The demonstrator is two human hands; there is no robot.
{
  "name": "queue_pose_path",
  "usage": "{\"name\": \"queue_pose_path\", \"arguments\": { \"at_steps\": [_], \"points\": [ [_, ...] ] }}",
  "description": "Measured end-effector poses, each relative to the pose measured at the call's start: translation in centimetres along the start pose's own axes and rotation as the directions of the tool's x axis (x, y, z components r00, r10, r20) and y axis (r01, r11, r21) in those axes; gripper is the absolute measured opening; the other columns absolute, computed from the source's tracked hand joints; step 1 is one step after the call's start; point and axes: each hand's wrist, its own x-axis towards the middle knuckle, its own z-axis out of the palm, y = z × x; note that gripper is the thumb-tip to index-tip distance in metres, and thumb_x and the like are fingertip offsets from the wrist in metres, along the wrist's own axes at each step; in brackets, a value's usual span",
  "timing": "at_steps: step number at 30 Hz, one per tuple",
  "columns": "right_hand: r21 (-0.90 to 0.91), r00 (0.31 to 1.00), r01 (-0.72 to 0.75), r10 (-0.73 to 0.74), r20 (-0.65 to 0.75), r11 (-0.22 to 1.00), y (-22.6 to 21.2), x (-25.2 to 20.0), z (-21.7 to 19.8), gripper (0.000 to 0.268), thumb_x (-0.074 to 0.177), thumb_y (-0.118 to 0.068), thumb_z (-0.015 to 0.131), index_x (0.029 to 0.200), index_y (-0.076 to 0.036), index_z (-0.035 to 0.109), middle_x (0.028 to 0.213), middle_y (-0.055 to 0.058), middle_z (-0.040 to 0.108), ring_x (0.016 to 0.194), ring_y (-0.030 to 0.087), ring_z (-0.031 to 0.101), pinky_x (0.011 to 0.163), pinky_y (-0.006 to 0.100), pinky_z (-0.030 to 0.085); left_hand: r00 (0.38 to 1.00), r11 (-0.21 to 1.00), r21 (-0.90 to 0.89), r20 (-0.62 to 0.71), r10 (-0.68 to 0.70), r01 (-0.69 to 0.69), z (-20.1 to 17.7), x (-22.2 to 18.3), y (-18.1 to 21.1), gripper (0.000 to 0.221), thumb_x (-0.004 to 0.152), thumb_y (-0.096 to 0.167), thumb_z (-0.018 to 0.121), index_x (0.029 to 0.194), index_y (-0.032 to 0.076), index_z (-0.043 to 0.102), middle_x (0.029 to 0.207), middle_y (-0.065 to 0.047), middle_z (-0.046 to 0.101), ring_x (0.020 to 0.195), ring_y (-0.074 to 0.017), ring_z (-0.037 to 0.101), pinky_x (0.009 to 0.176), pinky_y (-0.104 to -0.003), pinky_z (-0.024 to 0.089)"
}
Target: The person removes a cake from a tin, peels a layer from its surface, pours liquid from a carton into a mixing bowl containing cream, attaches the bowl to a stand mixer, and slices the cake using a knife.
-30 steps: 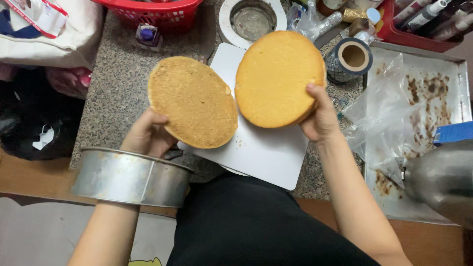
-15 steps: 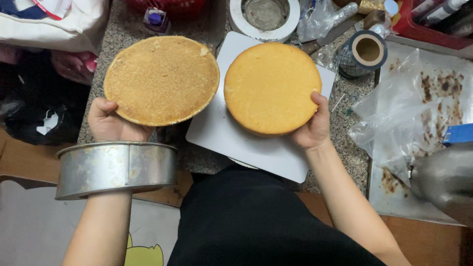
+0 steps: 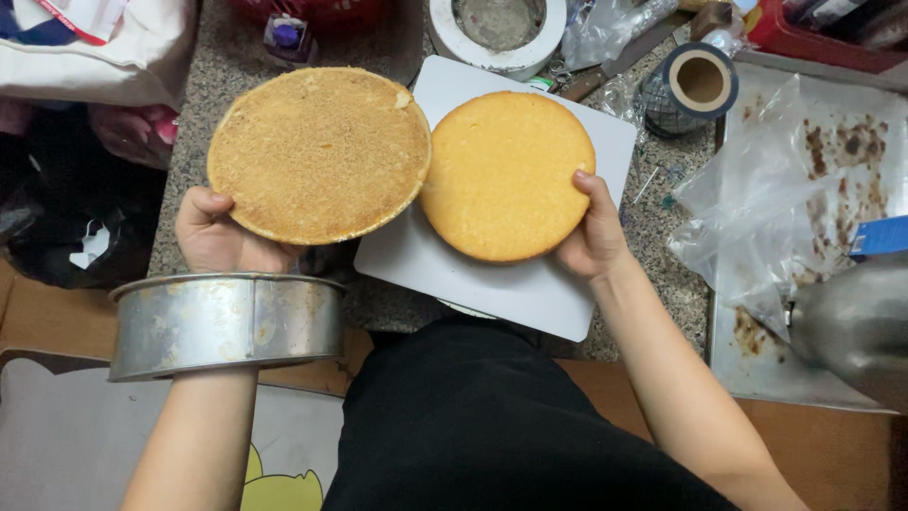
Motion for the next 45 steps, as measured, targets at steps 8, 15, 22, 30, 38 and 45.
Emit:
{"name": "queue_pose_path", "arguments": {
  "at_steps": [8,15,22,30,38,45],
  "points": [
    [-0.680,0.929,-0.232,-0.048,-0.366,0.695,-2.4,0.6,-1.1,0.083,0.081,-0.056,0.066,0.143,-0.002,0.056,0.138,0.026,0.064,0.121,0.034,0.063,0.106,0.048,0.049,0.999,1.000,-0.011,0.046,-0.024,0.025,0.5,0.3,-1.1,0.082,0.078,0.022,0.055,0.157,0.005,0.042,0.159,-0.019,0.048,0.150,-0.0365,0.046,0.127,-0.057,0.034],
    [-0.981,0.845,-0.117,-0.535,-0.017,-0.154,-4.2,-0.9,-1.8,0.088,0.085,-0.052,0.085,0.137,0.012,0.053,0.137,0.027,0.040,0.127,0.041,0.035,0.107,0.048,0.034,0.994,0.990,-0.103,0.067,-0.090,0.097,1.9,0.6,-2.3,0.080,0.077,0.020,0.054,0.155,0.004,0.043,0.157,-0.021,0.048,0.148,-0.0390,0.047,0.126,-0.060,0.034],
    [-0.887,0.902,0.161,-0.428,-0.046,0.433,2.0,-3.1,4.1,0.050,0.100,-0.038,0.061,0.135,-0.004,0.067,0.125,0.021,0.066,0.083,0.018,0.059,0.075,0.031,0.052,0.943,0.972,-0.024,0.250,-0.219,0.232,6.3,4.4,-2.9,0.077,0.080,0.019,0.052,0.153,-0.001,0.043,0.156,-0.023,0.049,0.146,-0.0390,0.047,0.125,-0.060,0.036],
    [0.098,0.414,-0.879,0.644,0.643,0.467,3.9,-3.1,10.4,0.117,0.085,-0.091,0.038,0.163,-0.009,0.008,0.158,0.038,0.015,0.132,0.062,0.043,0.105,0.062,0.048,0.817,0.903,0.004,0.426,-0.389,0.429,15.0,11.0,-7.2,0.071,0.086,0.023,0.048,0.151,-0.003,0.040,0.150,-0.024,0.049,0.138,-0.0393,0.052,0.118,-0.058,0.043],
    [0.461,0.631,-0.743,0.280,0.723,0.486,1.3,-0.6,10.5,0.100,0.101,-0.080,0.046,0.163,-0.005,0.025,0.156,0.030,0.034,0.137,0.047,0.048,0.115,0.059,0.047,0.683,0.825,0.088,0.517,-0.517,0.558,19.9,14.2,-11.2,0.071,0.091,0.030,0.047,0.151,-0.007,0.036,0.149,-0.026,0.047,0.135,-0.0413,0.054,0.119,-0.056,0.044],
    [0.186,0.946,0.001,-0.061,0.319,0.983,-5.1,-3.1,7.1,0.084,0.092,-0.066,0.053,0.156,-0.015,0.036,0.152,0.015,0.050,0.137,0.031,0.053,0.111,0.057,0.048,0.687,0.859,0.043,0.581,-0.437,0.510,18.9,12.9,-12.4,0.076,0.096,0.051,0.045,0.153,0.002,0.041,0.151,-0.022,0.050,0.137,-0.0378,0.054,0.118,-0.054,0.044]
  ]
}}
